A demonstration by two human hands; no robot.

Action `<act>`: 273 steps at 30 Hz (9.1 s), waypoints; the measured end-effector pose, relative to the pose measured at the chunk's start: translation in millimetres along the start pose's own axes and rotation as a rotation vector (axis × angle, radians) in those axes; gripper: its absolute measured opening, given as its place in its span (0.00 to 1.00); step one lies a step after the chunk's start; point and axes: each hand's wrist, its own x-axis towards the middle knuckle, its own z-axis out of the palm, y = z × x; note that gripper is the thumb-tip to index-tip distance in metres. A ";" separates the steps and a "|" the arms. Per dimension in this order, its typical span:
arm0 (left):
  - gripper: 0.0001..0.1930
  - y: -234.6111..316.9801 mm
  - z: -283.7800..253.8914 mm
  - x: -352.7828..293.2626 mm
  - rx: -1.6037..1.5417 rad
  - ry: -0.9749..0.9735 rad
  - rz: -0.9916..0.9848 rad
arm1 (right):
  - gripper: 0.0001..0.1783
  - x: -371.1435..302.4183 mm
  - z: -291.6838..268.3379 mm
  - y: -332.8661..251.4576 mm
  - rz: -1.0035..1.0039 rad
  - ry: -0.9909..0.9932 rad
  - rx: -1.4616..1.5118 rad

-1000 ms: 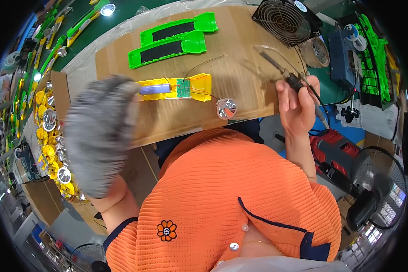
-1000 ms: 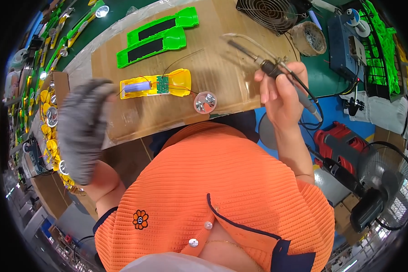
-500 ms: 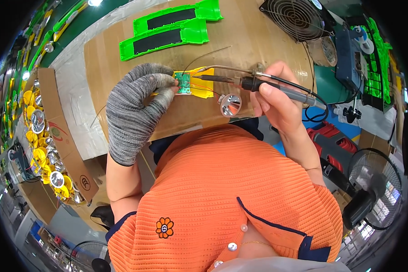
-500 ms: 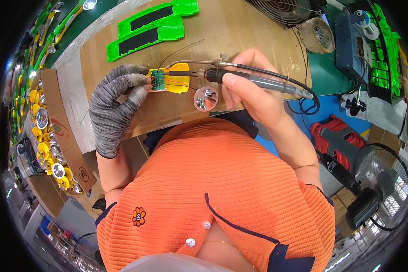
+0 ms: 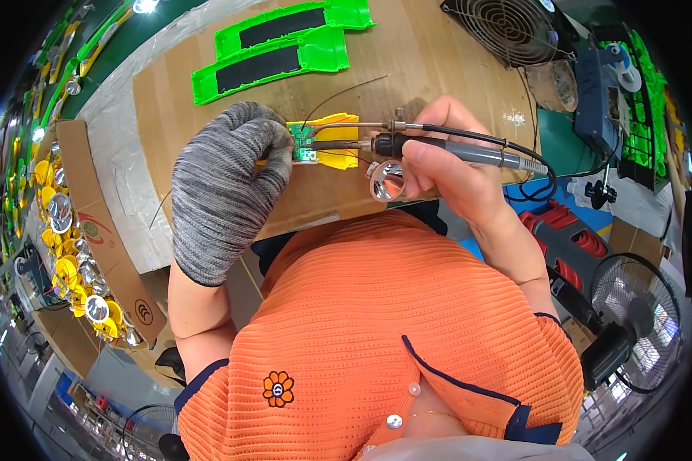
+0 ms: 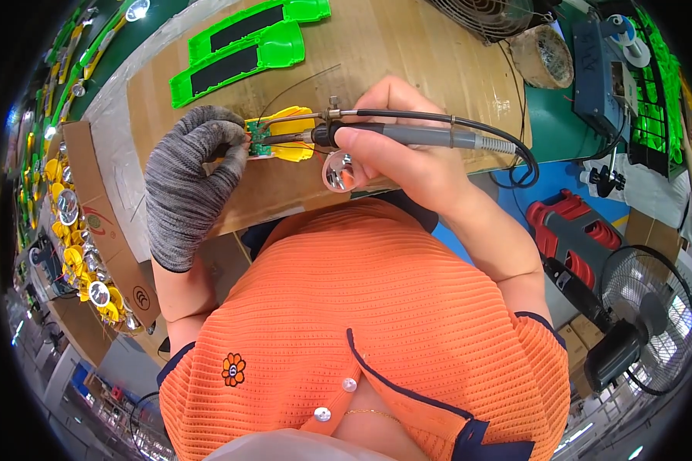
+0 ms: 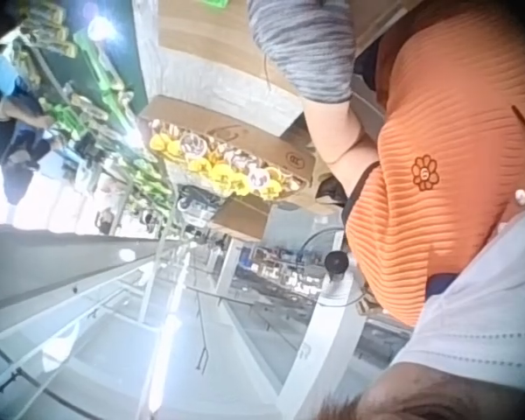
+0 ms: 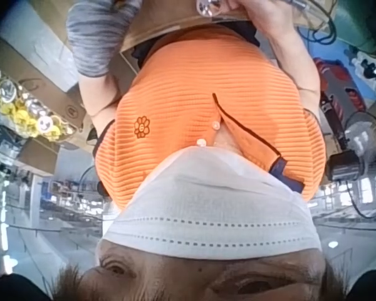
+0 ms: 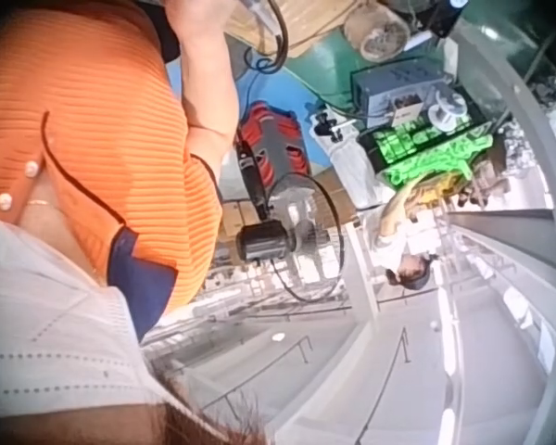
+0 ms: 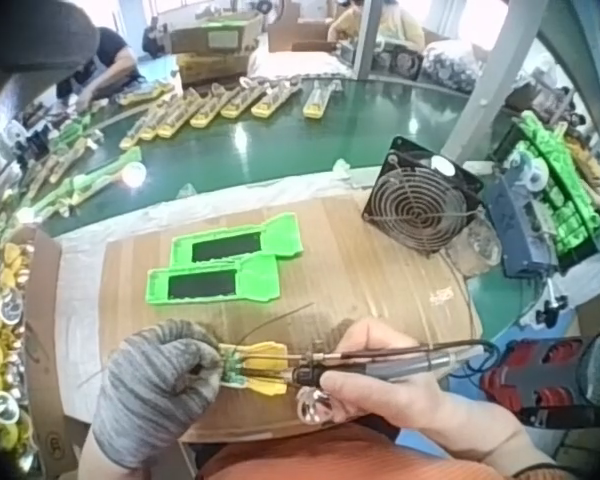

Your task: Soldering electronic components and wires onto PCBs within plastic housings.

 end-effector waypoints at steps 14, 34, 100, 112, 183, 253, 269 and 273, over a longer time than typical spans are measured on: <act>0.07 1.3 -2.0 1.5 -0.055 -0.016 -0.019 | 0.09 0.6 1.7 0.5 0.034 -0.004 -0.047; 0.05 4.6 -5.6 3.9 0.035 -0.037 0.058 | 0.07 -6.5 -8.8 -1.1 -0.014 0.045 0.025; 0.06 -23.0 10.1 91.1 -0.168 -0.338 0.220 | 0.08 19.2 -47.1 -30.6 0.049 0.073 -0.062; 0.07 -20.5 12.6 89.4 -0.146 -0.317 0.205 | 0.08 22.3 -39.5 -34.9 0.138 0.083 -0.153; 0.05 -19.0 11.7 88.2 -0.162 -0.301 0.222 | 0.09 10.8 -53.6 -22.6 -0.135 0.122 -0.060; 0.07 50.0 32.3 74.9 0.387 -0.431 0.168 | 0.09 12.8 -72.8 -71.9 0.075 -0.061 -0.376; 0.07 46.6 32.9 78.4 0.387 -0.448 0.174 | 0.09 18.5 -71.6 -73.1 0.101 -0.095 -0.452; 0.06 46.0 33.7 78.7 0.355 -0.421 0.187 | 0.09 20.5 -71.9 -74.8 0.093 -0.099 -0.440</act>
